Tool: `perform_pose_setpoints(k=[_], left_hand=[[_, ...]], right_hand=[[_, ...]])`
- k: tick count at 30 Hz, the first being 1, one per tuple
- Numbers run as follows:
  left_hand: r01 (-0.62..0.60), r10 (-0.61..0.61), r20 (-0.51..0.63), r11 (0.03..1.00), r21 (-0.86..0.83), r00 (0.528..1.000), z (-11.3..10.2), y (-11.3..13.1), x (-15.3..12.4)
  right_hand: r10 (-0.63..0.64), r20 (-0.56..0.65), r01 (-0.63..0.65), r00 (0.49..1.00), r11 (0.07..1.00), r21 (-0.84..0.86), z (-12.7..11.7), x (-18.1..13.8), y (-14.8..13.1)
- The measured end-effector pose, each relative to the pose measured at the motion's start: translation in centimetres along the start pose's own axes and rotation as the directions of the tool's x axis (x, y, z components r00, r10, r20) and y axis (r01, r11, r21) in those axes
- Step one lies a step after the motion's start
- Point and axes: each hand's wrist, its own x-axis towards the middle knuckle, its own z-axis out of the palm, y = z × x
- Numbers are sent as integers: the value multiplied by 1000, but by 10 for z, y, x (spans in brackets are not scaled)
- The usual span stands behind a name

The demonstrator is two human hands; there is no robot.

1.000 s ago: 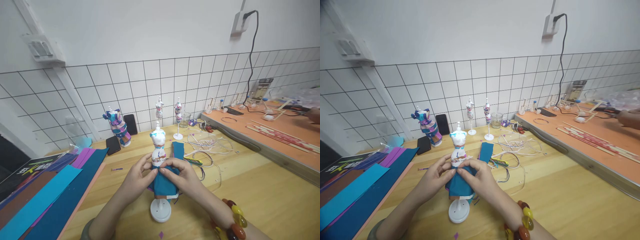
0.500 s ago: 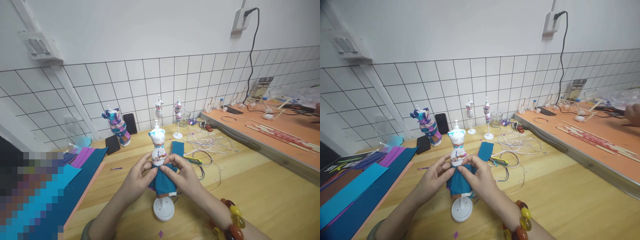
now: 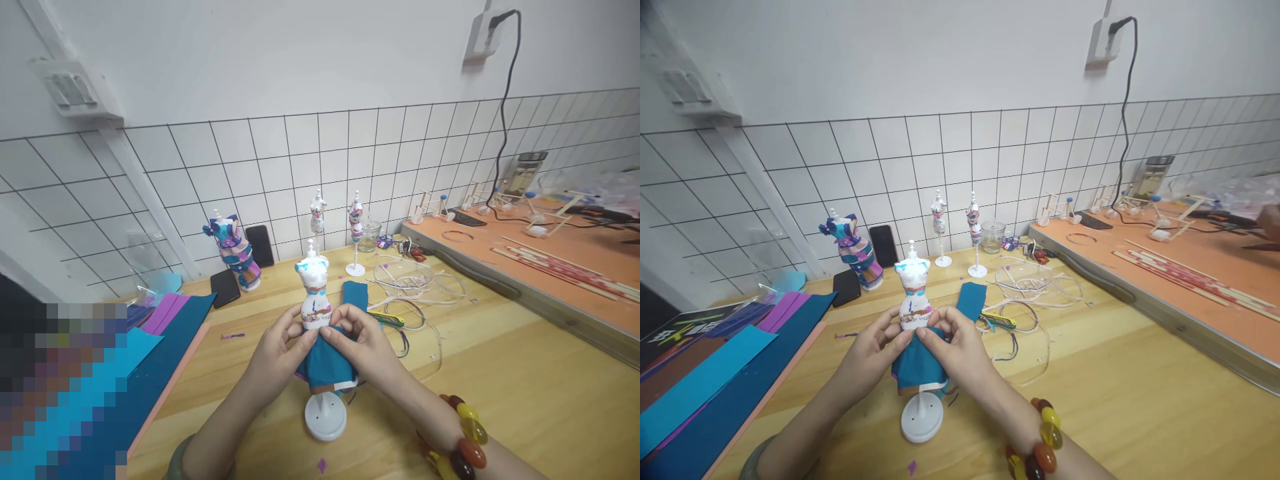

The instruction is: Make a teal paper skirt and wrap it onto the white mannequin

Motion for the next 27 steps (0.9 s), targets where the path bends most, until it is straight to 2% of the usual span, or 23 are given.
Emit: perform_pose_setpoints(k=[5,10,13,18,22,24,27], left_hand=[[-102,100,17,983,156,995,-3,3,2],[-114,110,28,960,255,993,-5,8,0],[-111,107,35,974,197,994,-5,7,-1],[-36,35,30,999,18,999,-5,2,1],[-5,5,-3,999,-41,1000,-8,4,2],[-2,1,-26,999,-33,1000,-12,8,1],[-10,13,-88,999,37,996,-20,16,-1]], right_hand=[[16,0,-16,1000,1000,5,1,0,0],[0,-10,-1,1000,998,-60,2,0,1],[-24,4,24,1000,996,-84,2,-1,0],[-57,2,57,998,980,-189,-1,-1,-7],[-80,-8,74,997,954,-291,-6,0,-12],[-105,25,107,994,915,-390,-9,0,-13],[-154,120,195,981,794,-575,-14,0,-13]])
